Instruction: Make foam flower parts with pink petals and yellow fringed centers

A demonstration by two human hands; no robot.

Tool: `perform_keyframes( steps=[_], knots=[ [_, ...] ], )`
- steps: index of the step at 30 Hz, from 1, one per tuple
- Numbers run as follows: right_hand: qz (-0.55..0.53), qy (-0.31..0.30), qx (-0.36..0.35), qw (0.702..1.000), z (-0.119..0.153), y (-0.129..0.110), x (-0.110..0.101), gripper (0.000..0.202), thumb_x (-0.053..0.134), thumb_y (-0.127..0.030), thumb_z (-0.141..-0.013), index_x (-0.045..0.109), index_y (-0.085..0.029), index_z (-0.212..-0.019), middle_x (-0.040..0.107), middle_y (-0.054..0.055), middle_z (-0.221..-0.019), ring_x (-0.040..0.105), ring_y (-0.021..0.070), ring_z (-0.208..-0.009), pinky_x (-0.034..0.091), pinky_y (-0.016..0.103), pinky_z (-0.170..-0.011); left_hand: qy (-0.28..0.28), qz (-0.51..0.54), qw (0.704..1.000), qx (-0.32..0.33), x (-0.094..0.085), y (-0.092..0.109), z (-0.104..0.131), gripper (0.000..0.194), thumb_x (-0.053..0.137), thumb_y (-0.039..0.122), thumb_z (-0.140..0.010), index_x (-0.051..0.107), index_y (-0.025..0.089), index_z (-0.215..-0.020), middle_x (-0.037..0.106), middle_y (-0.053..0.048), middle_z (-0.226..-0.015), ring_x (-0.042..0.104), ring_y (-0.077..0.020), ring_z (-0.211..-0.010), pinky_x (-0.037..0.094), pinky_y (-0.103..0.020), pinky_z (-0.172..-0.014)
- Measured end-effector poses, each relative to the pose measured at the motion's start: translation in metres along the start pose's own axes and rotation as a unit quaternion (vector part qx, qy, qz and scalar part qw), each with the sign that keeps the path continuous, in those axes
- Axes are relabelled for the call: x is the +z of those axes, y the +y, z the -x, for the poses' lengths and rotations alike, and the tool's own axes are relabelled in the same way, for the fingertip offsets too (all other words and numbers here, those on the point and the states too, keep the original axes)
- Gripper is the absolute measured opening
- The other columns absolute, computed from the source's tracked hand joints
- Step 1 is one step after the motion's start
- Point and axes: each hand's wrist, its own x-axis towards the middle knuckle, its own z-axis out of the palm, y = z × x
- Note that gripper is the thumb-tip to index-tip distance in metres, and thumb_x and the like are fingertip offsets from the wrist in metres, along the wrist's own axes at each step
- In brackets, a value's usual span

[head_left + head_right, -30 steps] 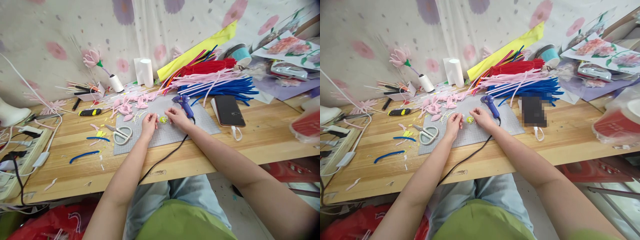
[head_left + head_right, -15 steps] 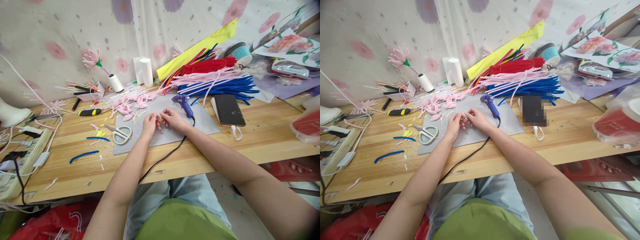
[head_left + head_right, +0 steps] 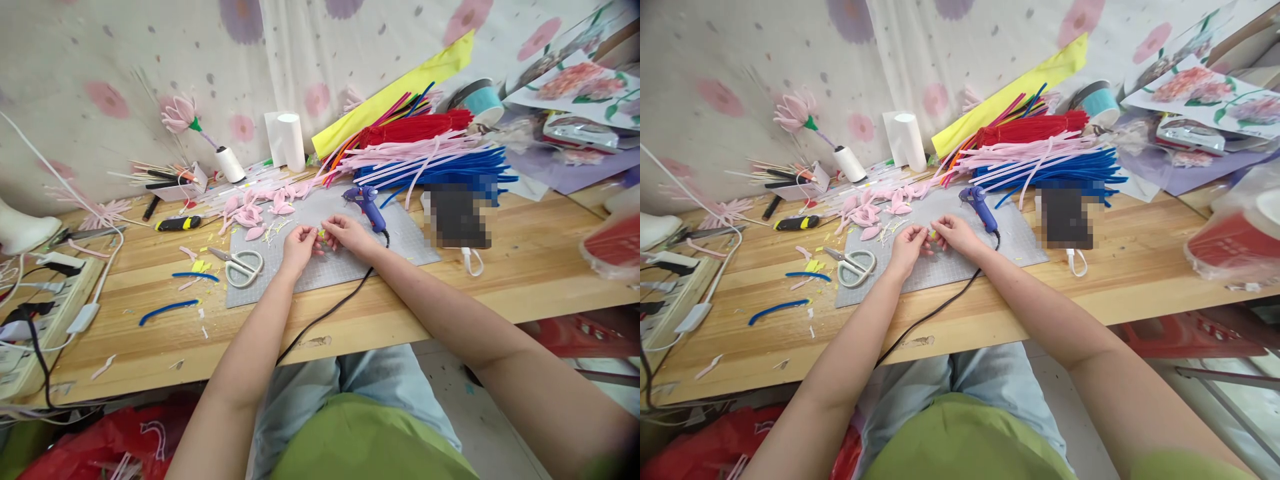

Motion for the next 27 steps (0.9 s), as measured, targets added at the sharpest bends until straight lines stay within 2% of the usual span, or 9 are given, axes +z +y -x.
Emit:
perform_keyframes(
  steps=[6,13,21,27],
  knots=[
    [-0.039,0.044,-0.031,0.998,-0.005,0.006,-0.002,0.017,0.058,-0.031,-0.084,0.047,-0.018,-0.082,0.059,-0.002,-0.066,0.057,0.0080,-0.053,0.045,0.017,-0.041,0.017,0.008,1.000,-0.003,0.001,0.001,0.000,0.015,0.062,0.026,-0.077,0.054,0.014,-0.074,0.058,0.003,-0.058,0.050,-0.0048,-0.048,0.049,-0.017,-0.045],
    [-0.058,0.017,-0.084,0.995,-0.007,0.013,0.001,0.033,0.068,-0.017,-0.068,0.043,-0.021,-0.090,0.056,-0.009,-0.060,0.055,0.0068,-0.050,0.046,0.020,-0.051,0.012,0.014,1.000,-0.014,0.002,0.003,0.002,0.018,0.064,0.029,-0.076,0.054,0.014,-0.073,0.059,0.002,-0.060,0.051,-0.0050,-0.049,0.049,-0.017,-0.045],
    [-0.052,0.008,-0.101,0.993,-0.007,0.018,-0.002,0.033,0.067,-0.023,-0.067,0.042,-0.022,-0.090,0.057,-0.009,-0.060,0.055,0.0081,-0.051,0.046,0.023,-0.052,0.007,0.025,1.000,-0.018,0.000,0.006,0.002,0.026,0.060,0.040,-0.077,0.055,0.015,-0.076,0.061,0.000,-0.066,0.054,-0.0065,-0.051,0.047,-0.018,-0.042],
    [-0.051,0.007,-0.098,0.994,-0.007,0.019,-0.001,0.034,0.067,-0.023,-0.066,0.041,-0.022,-0.089,0.056,-0.010,-0.058,0.054,0.0082,-0.050,0.046,0.022,-0.051,-0.003,0.009,1.000,0.010,-0.006,0.003,0.000,0.027,0.073,0.030,-0.064,0.056,0.015,-0.080,0.061,0.001,-0.072,0.056,-0.0073,-0.058,0.048,-0.016,-0.043]
  ],
)
